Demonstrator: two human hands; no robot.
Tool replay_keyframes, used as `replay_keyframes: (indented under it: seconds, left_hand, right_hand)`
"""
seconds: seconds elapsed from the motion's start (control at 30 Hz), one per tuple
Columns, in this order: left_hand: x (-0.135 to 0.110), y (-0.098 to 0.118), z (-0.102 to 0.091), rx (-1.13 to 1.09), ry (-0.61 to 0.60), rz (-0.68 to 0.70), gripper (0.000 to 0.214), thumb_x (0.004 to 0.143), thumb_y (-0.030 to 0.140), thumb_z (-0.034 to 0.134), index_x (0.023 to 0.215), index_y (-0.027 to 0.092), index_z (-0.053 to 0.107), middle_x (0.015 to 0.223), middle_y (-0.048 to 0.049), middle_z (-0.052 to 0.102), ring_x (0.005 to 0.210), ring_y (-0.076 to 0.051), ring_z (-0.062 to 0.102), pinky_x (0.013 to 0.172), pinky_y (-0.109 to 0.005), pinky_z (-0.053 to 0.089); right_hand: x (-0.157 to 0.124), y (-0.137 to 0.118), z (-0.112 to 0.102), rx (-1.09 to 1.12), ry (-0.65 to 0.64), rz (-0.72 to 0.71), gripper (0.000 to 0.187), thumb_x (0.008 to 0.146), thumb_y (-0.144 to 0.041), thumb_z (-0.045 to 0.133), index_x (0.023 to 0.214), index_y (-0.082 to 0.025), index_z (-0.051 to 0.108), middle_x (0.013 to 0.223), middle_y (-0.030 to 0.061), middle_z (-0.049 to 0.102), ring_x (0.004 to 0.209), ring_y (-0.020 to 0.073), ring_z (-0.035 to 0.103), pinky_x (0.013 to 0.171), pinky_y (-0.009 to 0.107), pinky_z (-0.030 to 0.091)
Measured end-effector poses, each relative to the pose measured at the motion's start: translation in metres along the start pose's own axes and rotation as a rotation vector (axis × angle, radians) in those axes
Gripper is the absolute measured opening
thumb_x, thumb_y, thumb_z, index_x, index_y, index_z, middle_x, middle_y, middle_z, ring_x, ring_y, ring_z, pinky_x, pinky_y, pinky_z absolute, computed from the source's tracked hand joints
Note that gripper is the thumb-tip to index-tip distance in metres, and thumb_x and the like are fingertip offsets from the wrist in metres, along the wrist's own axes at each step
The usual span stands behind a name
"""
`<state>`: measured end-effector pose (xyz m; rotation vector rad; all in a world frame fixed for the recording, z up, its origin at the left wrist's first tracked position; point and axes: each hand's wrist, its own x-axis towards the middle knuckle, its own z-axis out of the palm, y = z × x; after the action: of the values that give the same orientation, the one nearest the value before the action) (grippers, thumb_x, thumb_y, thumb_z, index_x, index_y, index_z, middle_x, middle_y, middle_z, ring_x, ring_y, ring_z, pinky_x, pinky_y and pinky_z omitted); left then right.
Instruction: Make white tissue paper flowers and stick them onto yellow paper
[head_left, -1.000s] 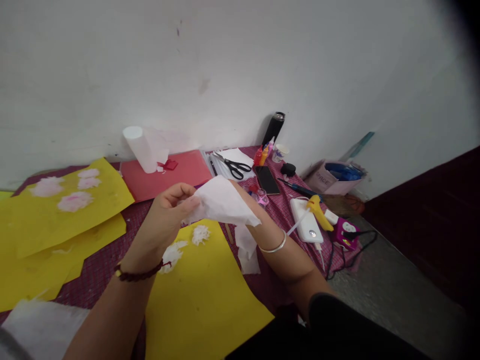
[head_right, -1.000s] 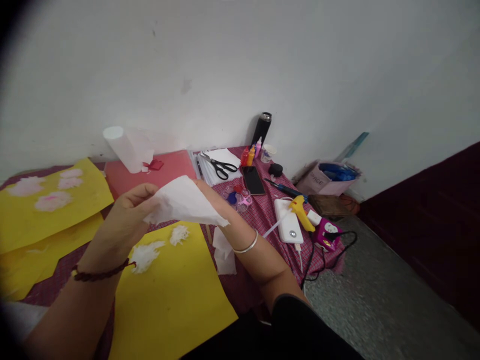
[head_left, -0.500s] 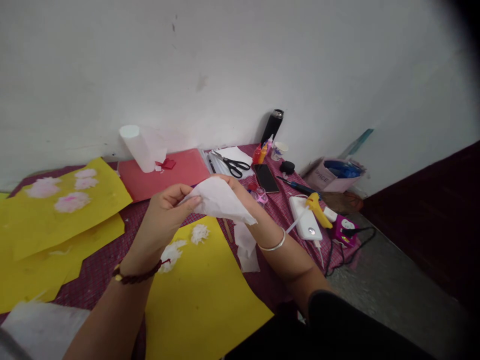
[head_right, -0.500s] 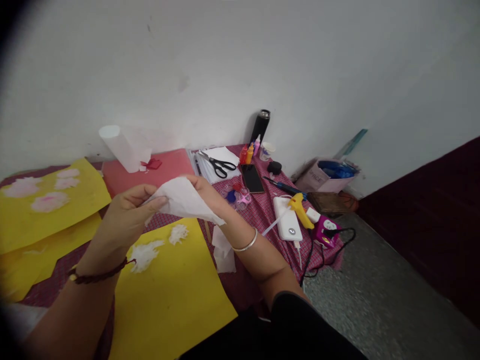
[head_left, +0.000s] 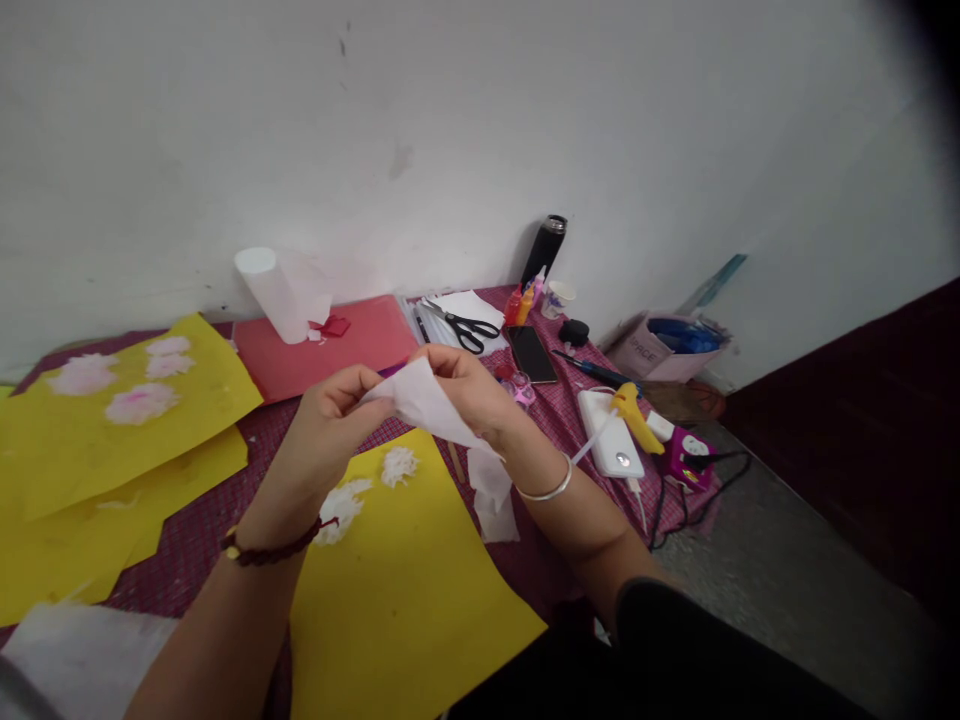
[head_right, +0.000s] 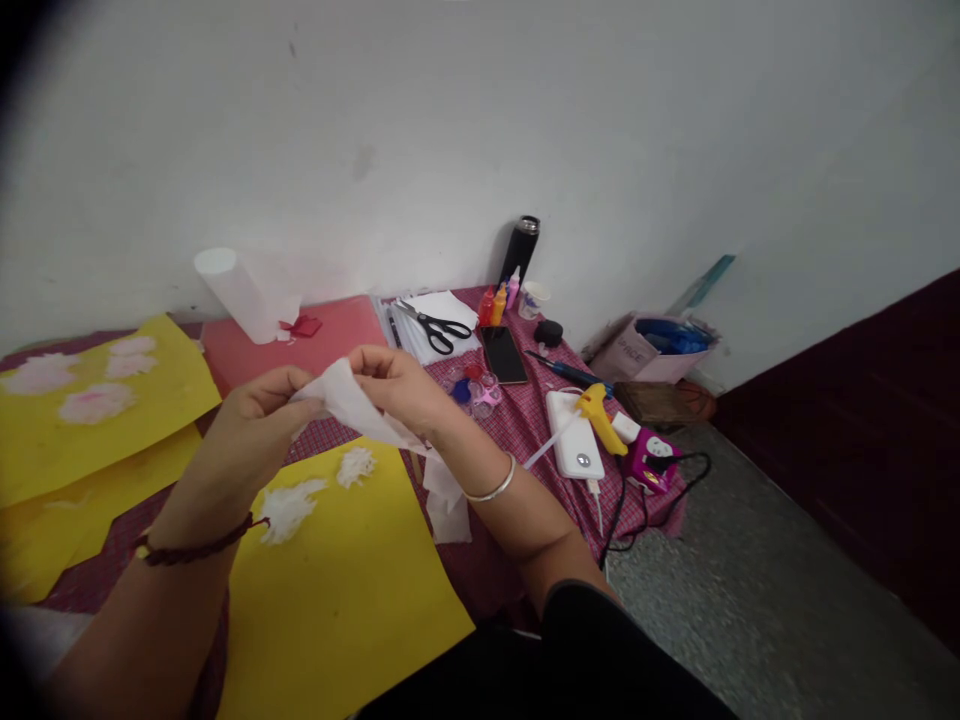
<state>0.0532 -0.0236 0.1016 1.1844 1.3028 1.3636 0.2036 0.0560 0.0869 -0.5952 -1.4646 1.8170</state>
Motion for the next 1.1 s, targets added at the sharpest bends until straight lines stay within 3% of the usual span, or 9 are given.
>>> replay_keyframes:
  seconds: [0.13, 0.3, 0.4, 0.6, 0.83, 0.97, 1.1]
  left_hand:
    - [0.003, -0.003, -0.006, -0.022, -0.050, 0.040, 0.010, 0.070, 0.020, 0.068, 0.066, 0.020, 0.059, 0.061, 0.0039, 0.054, 0.056, -0.011, 0.045, 0.054, -0.022, 0.034]
    - [0.007, -0.008, -0.009, 0.005, -0.108, 0.088, 0.007, 0.074, 0.027, 0.070, 0.075, 0.022, 0.066, 0.071, 0.0019, 0.060, 0.068, -0.013, 0.052, 0.063, -0.024, 0.040]
    - [0.006, -0.010, -0.007, 0.031, -0.061, 0.106, 0.013, 0.077, 0.032, 0.070, 0.072, 0.021, 0.066, 0.070, 0.0011, 0.060, 0.066, -0.012, 0.051, 0.062, -0.024, 0.041]
    - [0.004, -0.009, -0.008, -0.118, 0.019, 0.205, 0.015, 0.071, 0.024, 0.077, 0.071, 0.020, 0.063, 0.078, 0.0011, 0.063, 0.074, -0.013, 0.057, 0.070, -0.025, 0.047]
    - [0.006, -0.012, -0.007, 0.028, 0.051, 0.178, 0.013, 0.070, 0.029, 0.078, 0.077, 0.022, 0.070, 0.072, -0.0004, 0.065, 0.064, -0.013, 0.059, 0.058, -0.026, 0.049]
    - [0.008, -0.014, -0.005, 0.078, 0.094, 0.220, 0.016, 0.069, 0.029, 0.078, 0.082, 0.024, 0.070, 0.078, -0.0022, 0.069, 0.069, -0.016, 0.062, 0.064, -0.030, 0.053]
    - [0.011, -0.017, -0.008, 0.190, 0.119, 0.243, 0.016, 0.071, 0.030, 0.076, 0.086, 0.024, 0.070, 0.083, -0.0025, 0.070, 0.074, -0.017, 0.063, 0.070, -0.031, 0.053]
  right_hand:
    - [0.002, -0.006, 0.001, 0.016, 0.026, 0.002, 0.024, 0.073, -0.032, 0.072, 0.074, -0.017, 0.053, 0.065, -0.0045, 0.053, 0.053, 0.0066, 0.045, 0.049, 0.018, 0.037]
    - [-0.002, -0.005, 0.003, 0.011, 0.001, -0.011, 0.031, 0.064, -0.033, 0.079, 0.077, -0.017, 0.055, 0.067, -0.0056, 0.055, 0.053, 0.0057, 0.045, 0.050, 0.017, 0.037]
    - [-0.003, -0.002, 0.002, -0.023, -0.046, -0.025, 0.032, 0.066, -0.034, 0.079, 0.078, -0.017, 0.055, 0.068, -0.0052, 0.054, 0.053, 0.0055, 0.045, 0.049, 0.017, 0.036]
    - [0.000, -0.006, -0.005, 0.002, -0.005, -0.039, 0.029, 0.073, -0.038, 0.072, 0.076, -0.018, 0.052, 0.063, -0.0054, 0.051, 0.049, 0.0050, 0.042, 0.045, 0.017, 0.034]
    - [-0.004, -0.011, -0.006, -0.105, -0.164, -0.049, 0.021, 0.076, -0.025, 0.064, 0.094, -0.018, 0.057, 0.065, -0.0068, 0.052, 0.047, 0.0049, 0.044, 0.041, 0.016, 0.035]
    - [-0.004, -0.008, -0.005, -0.225, -0.115, -0.110, 0.007, 0.076, -0.019, 0.060, 0.078, -0.017, 0.054, 0.060, -0.0070, 0.048, 0.049, 0.0044, 0.043, 0.044, 0.015, 0.036]
    - [-0.003, -0.007, -0.005, -0.269, -0.052, -0.182, 0.012, 0.079, -0.025, 0.061, 0.077, -0.017, 0.053, 0.060, -0.0067, 0.045, 0.050, 0.0049, 0.041, 0.045, 0.017, 0.034]
